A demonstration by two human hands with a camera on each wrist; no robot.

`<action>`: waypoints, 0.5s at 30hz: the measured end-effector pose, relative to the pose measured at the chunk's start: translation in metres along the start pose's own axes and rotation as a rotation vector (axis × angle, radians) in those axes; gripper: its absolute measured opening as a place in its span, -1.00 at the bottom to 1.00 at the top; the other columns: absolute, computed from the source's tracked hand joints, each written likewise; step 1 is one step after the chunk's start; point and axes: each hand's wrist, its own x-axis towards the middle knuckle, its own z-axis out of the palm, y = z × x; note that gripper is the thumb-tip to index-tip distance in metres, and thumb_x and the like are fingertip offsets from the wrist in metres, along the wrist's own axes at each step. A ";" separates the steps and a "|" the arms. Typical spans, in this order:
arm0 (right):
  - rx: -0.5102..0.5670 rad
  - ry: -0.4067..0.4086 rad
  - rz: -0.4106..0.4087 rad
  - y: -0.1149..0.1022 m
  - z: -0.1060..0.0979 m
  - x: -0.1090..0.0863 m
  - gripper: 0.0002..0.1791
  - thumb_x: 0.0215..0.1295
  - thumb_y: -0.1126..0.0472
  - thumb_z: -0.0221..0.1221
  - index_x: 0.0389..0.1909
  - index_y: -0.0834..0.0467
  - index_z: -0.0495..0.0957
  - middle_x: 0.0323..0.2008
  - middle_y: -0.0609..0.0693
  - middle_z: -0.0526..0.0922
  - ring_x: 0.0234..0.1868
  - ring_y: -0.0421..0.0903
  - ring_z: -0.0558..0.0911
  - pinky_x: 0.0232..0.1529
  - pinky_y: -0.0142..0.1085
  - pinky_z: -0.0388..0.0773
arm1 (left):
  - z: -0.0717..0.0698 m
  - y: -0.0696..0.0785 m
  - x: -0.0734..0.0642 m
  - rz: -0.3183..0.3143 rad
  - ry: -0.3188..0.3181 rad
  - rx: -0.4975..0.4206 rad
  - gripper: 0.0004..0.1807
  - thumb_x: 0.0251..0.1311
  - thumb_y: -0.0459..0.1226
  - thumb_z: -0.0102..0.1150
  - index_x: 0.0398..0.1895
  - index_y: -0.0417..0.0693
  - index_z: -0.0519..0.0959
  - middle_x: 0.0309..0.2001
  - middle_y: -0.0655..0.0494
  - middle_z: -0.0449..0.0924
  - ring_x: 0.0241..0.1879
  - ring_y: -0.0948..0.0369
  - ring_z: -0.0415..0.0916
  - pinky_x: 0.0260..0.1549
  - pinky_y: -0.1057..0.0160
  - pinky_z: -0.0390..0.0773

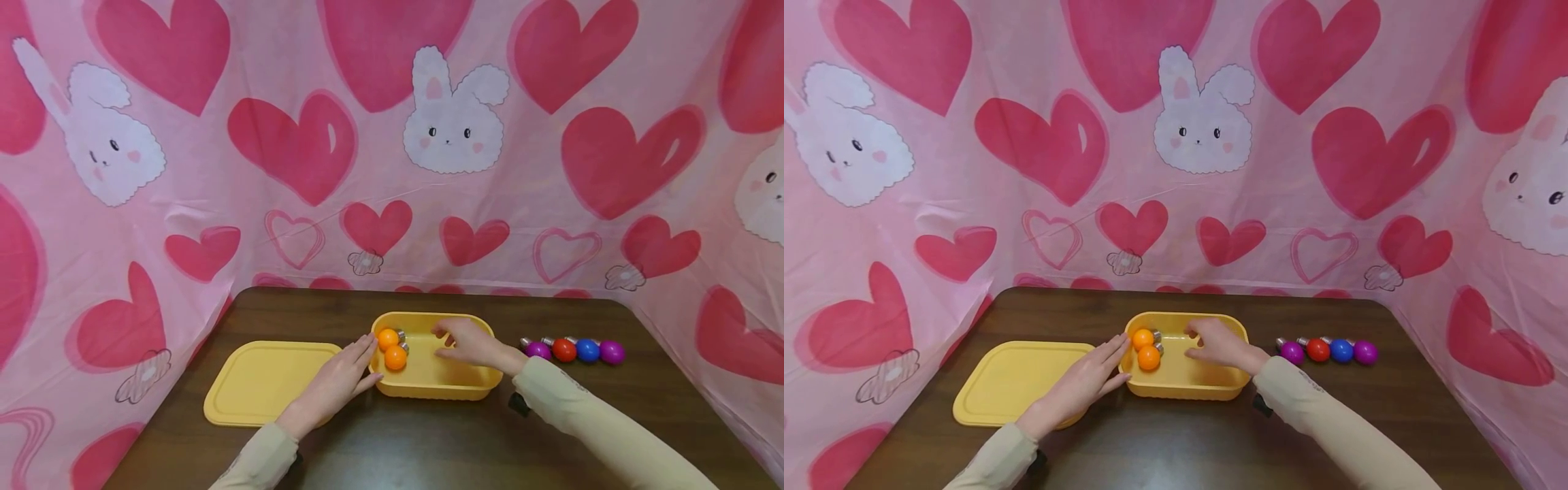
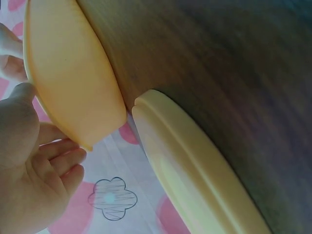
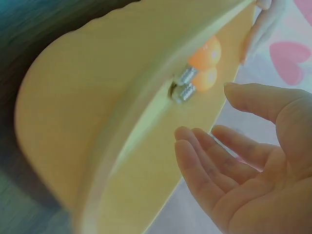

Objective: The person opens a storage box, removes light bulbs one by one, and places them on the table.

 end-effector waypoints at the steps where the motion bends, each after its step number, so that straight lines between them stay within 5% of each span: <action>1: 0.010 -0.013 0.004 -0.002 0.001 0.002 -0.65 0.20 0.20 0.35 -0.06 0.28 0.58 -0.11 0.23 0.71 -0.23 0.06 0.73 -0.13 -0.20 0.73 | 0.000 0.000 0.000 -0.003 -0.003 0.001 -0.23 0.35 0.12 0.07 0.45 -0.18 0.30 0.46 -0.09 0.31 0.44 0.02 0.32 0.37 -0.03 0.40; 15: 0.040 -0.107 0.056 -0.024 0.020 0.026 -0.56 0.18 0.18 0.37 -0.01 0.37 0.58 -0.12 0.24 0.72 -0.26 0.02 0.71 -0.12 -0.14 0.73 | -0.001 0.001 0.000 -0.011 -0.004 0.005 -0.24 0.35 0.13 0.07 0.45 -0.17 0.31 0.46 -0.08 0.32 0.43 0.02 0.34 0.36 -0.03 0.41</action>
